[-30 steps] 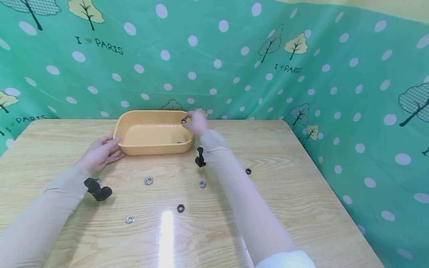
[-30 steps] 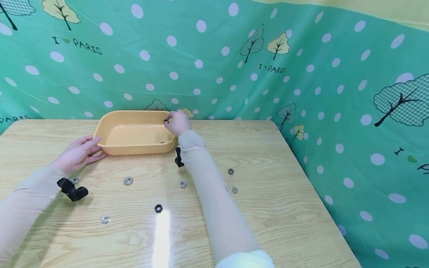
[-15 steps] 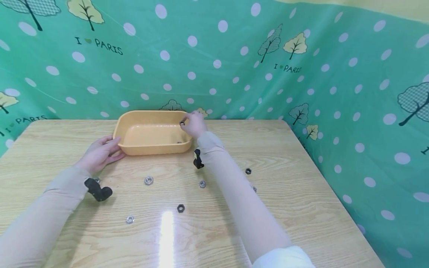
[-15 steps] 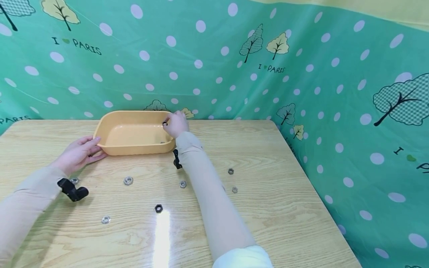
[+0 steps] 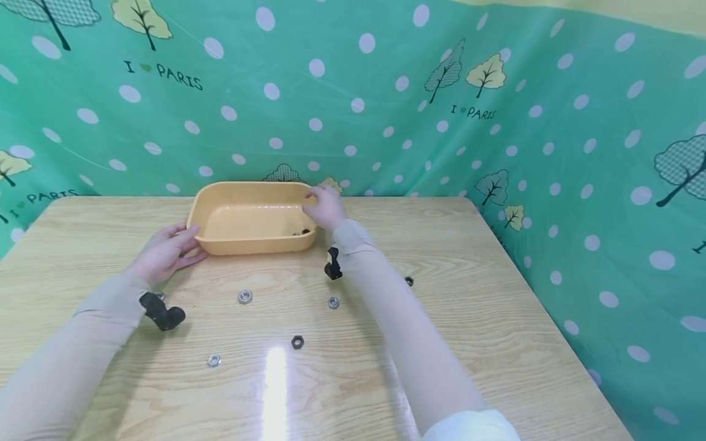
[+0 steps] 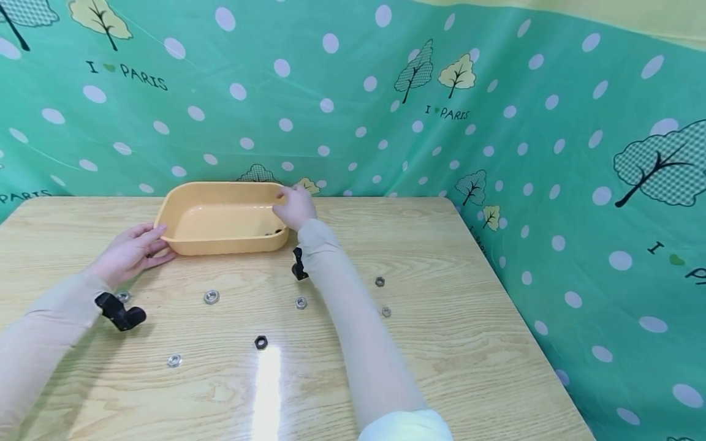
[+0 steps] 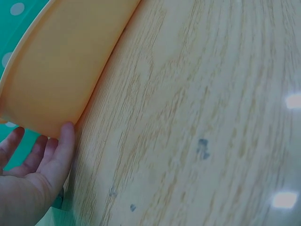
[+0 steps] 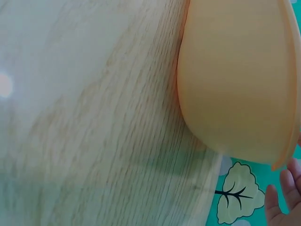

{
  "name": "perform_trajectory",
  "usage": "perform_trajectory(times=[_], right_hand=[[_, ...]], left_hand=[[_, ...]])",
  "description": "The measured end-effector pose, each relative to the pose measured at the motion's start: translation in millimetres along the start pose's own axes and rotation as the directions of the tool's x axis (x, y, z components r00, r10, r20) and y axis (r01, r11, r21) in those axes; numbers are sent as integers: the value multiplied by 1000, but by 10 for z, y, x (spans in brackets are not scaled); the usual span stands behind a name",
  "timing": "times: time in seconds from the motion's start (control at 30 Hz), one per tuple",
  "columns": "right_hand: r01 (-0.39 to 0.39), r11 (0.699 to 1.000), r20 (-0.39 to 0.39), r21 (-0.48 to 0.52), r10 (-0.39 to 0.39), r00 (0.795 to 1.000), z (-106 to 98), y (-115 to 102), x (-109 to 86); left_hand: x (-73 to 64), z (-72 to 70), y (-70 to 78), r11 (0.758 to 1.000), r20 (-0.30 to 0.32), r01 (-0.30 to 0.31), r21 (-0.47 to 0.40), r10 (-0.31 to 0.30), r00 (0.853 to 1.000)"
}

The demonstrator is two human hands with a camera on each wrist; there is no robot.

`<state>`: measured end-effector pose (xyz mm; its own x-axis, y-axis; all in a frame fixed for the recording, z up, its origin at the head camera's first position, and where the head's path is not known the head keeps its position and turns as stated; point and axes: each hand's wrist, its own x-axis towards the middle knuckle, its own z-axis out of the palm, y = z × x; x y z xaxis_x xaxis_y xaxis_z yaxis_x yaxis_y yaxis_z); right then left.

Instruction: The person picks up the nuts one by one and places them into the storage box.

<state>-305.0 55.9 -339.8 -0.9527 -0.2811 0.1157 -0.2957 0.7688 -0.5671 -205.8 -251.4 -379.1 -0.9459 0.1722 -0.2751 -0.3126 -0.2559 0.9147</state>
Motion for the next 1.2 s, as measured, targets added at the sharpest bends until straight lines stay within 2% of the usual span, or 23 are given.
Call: perform_trajectory(times=[0.1,0.27,0.57,1.03,1.2], right_hand=[[19,999,-2,33,-19,1000,-25,53,-31],[6,996,24,90,-8,1000,-55,141,-71],[29,984,51,177,-39,998,-116,230,-186],[13,962,97,272,-41,994,-221,366,-388],[-2,949,108,315,-34,994,-286,435,-496]], left_hand=[[-2,2,6,1000,4,-2,-17,2,1000],[-2,0,9,999,8,-4,-37,5,1000],[-6,-15,3,1000,11,-4,-16,4,1000],[18,-10,-17,998,1,7,-58,-7,1000],[18,-4,-20,999,-15,7,-46,-7,1000]])
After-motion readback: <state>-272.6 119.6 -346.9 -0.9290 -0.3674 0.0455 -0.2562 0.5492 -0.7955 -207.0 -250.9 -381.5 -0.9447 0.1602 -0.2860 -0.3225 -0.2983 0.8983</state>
